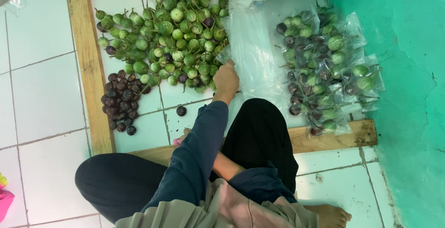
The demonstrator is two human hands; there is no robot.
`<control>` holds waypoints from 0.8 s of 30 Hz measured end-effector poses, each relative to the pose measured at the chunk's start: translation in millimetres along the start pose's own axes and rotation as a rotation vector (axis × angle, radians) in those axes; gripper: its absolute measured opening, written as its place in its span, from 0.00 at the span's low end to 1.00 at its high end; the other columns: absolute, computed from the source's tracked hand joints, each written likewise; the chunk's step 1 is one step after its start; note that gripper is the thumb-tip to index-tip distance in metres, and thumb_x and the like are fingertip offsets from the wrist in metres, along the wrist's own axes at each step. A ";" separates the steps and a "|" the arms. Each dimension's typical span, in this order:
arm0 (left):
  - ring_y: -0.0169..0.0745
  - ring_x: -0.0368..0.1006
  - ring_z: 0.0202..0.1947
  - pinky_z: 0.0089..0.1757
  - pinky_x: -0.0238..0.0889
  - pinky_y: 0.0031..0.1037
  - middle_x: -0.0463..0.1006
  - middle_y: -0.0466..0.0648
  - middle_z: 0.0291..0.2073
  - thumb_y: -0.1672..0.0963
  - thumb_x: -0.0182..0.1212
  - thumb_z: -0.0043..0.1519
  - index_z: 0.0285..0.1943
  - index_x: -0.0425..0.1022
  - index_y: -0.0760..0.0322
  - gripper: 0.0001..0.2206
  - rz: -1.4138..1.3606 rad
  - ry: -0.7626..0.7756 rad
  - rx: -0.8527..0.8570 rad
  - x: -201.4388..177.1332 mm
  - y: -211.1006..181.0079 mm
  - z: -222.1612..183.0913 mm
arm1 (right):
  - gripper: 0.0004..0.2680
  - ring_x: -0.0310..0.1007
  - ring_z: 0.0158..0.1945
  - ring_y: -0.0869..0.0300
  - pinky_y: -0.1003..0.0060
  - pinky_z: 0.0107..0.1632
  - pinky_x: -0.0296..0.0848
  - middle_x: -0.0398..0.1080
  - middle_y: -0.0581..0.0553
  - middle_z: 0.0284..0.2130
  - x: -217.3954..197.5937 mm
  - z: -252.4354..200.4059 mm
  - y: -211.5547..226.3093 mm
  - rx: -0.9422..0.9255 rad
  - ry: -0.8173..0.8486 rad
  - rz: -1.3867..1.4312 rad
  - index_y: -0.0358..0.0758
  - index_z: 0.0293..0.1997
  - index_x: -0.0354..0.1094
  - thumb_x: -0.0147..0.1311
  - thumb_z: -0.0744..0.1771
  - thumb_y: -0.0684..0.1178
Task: Sorting, wiping, and bagging small green vegetables into plastic bags
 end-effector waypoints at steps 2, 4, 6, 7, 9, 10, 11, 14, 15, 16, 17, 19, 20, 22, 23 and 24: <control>0.61 0.82 0.41 0.40 0.77 0.51 0.83 0.59 0.41 0.58 0.58 0.66 0.61 0.71 0.61 0.14 -0.058 -0.006 -0.016 -13.5 2.5 -2.8 | 0.09 0.80 0.43 0.40 0.39 0.44 0.78 0.74 0.40 0.36 3.6 -1.0 -4.2 -0.001 -0.007 0.000 0.42 0.43 0.72 0.49 0.67 0.52; 0.60 0.82 0.42 0.40 0.78 0.51 0.83 0.59 0.42 0.59 0.59 0.65 0.62 0.71 0.59 0.16 -0.118 -0.010 -0.042 -15.5 11.7 -1.2 | 0.09 0.80 0.43 0.41 0.40 0.44 0.78 0.74 0.40 0.34 9.2 -2.0 -2.9 -0.005 -0.004 -0.001 0.43 0.41 0.73 0.48 0.67 0.54; 0.71 0.80 0.37 0.35 0.76 0.57 0.82 0.67 0.39 0.59 0.61 0.64 0.53 0.79 0.64 0.10 -0.200 0.032 -0.070 -7.3 25.3 6.6 | 0.10 0.81 0.42 0.42 0.40 0.44 0.78 0.75 0.41 0.33 12.4 0.1 5.9 -0.011 -0.007 -0.006 0.44 0.39 0.73 0.48 0.67 0.55; 0.71 0.80 0.37 0.35 0.76 0.57 0.82 0.67 0.39 0.59 0.61 0.64 0.53 0.79 0.64 0.10 -0.203 0.030 -0.073 -7.1 29.9 7.1 | 0.10 0.81 0.41 0.42 0.41 0.44 0.78 0.75 0.42 0.32 13.9 1.1 8.5 -0.014 -0.007 -0.014 0.44 0.38 0.74 0.47 0.67 0.56; 0.64 0.81 0.34 0.32 0.77 0.53 0.84 0.61 0.37 0.58 0.61 0.63 0.48 0.82 0.60 0.07 -0.246 0.036 -0.088 -7.3 40.0 8.0 | 0.11 0.81 0.41 0.43 0.41 0.43 0.78 0.75 0.43 0.31 16.6 3.1 14.8 -0.020 -0.008 -0.030 0.45 0.36 0.74 0.47 0.67 0.57; 0.64 0.81 0.34 0.32 0.77 0.53 0.84 0.61 0.37 0.58 0.61 0.63 0.48 0.82 0.60 0.07 -0.251 0.033 -0.091 -9.1 44.4 10.1 | 0.11 0.81 0.40 0.44 0.41 0.43 0.78 0.75 0.43 0.30 18.6 4.0 16.9 -0.024 -0.009 -0.040 0.46 0.35 0.75 0.46 0.67 0.57; 0.63 0.81 0.34 0.32 0.78 0.52 0.83 0.61 0.38 0.59 0.60 0.64 0.51 0.81 0.60 0.09 -0.289 0.026 -0.086 -10.6 46.5 13.3 | 0.12 0.81 0.40 0.44 0.41 0.43 0.78 0.76 0.44 0.29 19.5 5.5 17.4 -0.027 -0.013 -0.049 0.46 0.35 0.75 0.46 0.67 0.58; 0.56 0.82 0.30 0.31 0.79 0.46 0.84 0.60 0.37 0.59 0.58 0.65 0.55 0.80 0.61 0.11 -0.383 -0.011 -0.068 -39.2 43.8 2.3 | 0.14 0.82 0.39 0.45 0.42 0.43 0.78 0.76 0.45 0.27 30.1 7.9 18.0 -0.031 -0.013 -0.073 0.47 0.32 0.76 0.45 0.67 0.60; 0.49 0.83 0.28 0.29 0.80 0.42 0.84 0.59 0.35 0.59 0.57 0.65 0.55 0.79 0.62 0.11 -0.432 -0.048 -0.051 -54.5 41.0 -4.2 | 0.14 0.82 0.38 0.46 0.42 0.43 0.78 0.76 0.45 0.26 33.4 9.1 17.9 -0.035 -0.013 -0.081 0.48 0.31 0.76 0.45 0.68 0.60; 0.49 0.83 0.28 0.29 0.80 0.42 0.84 0.59 0.35 0.59 0.57 0.65 0.55 0.79 0.62 0.11 -0.436 -0.051 -0.055 -71.2 40.3 -15.7 | 0.15 0.82 0.38 0.46 0.43 0.43 0.78 0.77 0.46 0.26 35.1 5.7 18.4 -0.039 -0.013 -0.089 0.48 0.30 0.76 0.44 0.68 0.61; 0.56 0.82 0.35 0.33 0.79 0.44 0.83 0.61 0.40 0.61 0.56 0.65 0.57 0.79 0.65 0.12 -0.390 -0.028 -0.020 -88.7 36.7 -25.4 | 0.16 0.82 0.37 0.47 0.43 0.42 0.78 0.77 0.46 0.25 34.3 4.2 20.2 -0.041 -0.016 -0.097 0.49 0.29 0.77 0.44 0.68 0.62; 0.63 0.81 0.43 0.37 0.79 0.46 0.81 0.63 0.46 0.62 0.55 0.66 0.58 0.79 0.68 0.14 -0.345 -0.006 0.011 -118.9 47.3 -35.6 | 0.17 0.83 0.37 0.47 0.43 0.42 0.78 0.77 0.47 0.23 39.0 7.2 19.2 -0.046 -0.018 -0.109 0.50 0.27 0.77 0.43 0.68 0.63; 0.63 0.81 0.43 0.38 0.78 0.48 0.81 0.61 0.48 0.61 0.54 0.66 0.59 0.78 0.65 0.14 -0.350 0.013 -0.009 -130.2 62.3 -36.2 | 0.17 0.83 0.36 0.48 0.43 0.42 0.78 0.77 0.48 0.23 46.8 9.8 19.3 -0.050 -0.017 -0.114 0.50 0.26 0.78 0.43 0.68 0.63; 0.63 0.80 0.44 0.38 0.77 0.50 0.81 0.59 0.50 0.61 0.52 0.66 0.60 0.78 0.63 0.15 -0.355 0.018 -0.047 -149.3 106.5 -35.3 | 0.18 0.83 0.36 0.48 0.44 0.42 0.78 0.78 0.48 0.22 48.8 14.3 26.2 -0.073 -0.005 -0.125 0.50 0.25 0.78 0.42 0.68 0.64; 0.53 0.81 0.35 0.35 0.77 0.41 0.82 0.58 0.41 0.60 0.51 0.64 0.57 0.80 0.59 0.15 -0.366 0.045 -0.046 -154.2 132.1 -32.7 | 0.16 0.83 0.39 0.48 0.45 0.44 0.77 0.79 0.48 0.26 41.7 13.8 23.3 -0.076 0.007 -0.185 0.51 0.31 0.79 0.45 0.68 0.63; 0.44 0.82 0.27 0.32 0.76 0.33 0.83 0.56 0.31 0.60 0.49 0.63 0.54 0.82 0.55 0.17 -0.376 0.072 -0.045 -159.5 158.3 -31.3 | 0.14 0.83 0.42 0.49 0.46 0.46 0.76 0.80 0.48 0.30 35.0 13.4 21.0 -0.080 0.019 -0.244 0.51 0.37 0.81 0.48 0.68 0.63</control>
Point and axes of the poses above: each hand's wrist, its own z-axis towards the middle knuckle, its own x-axis out of the palm, y = z × x, the point moved 7 cm from there along z, towards the middle knuckle
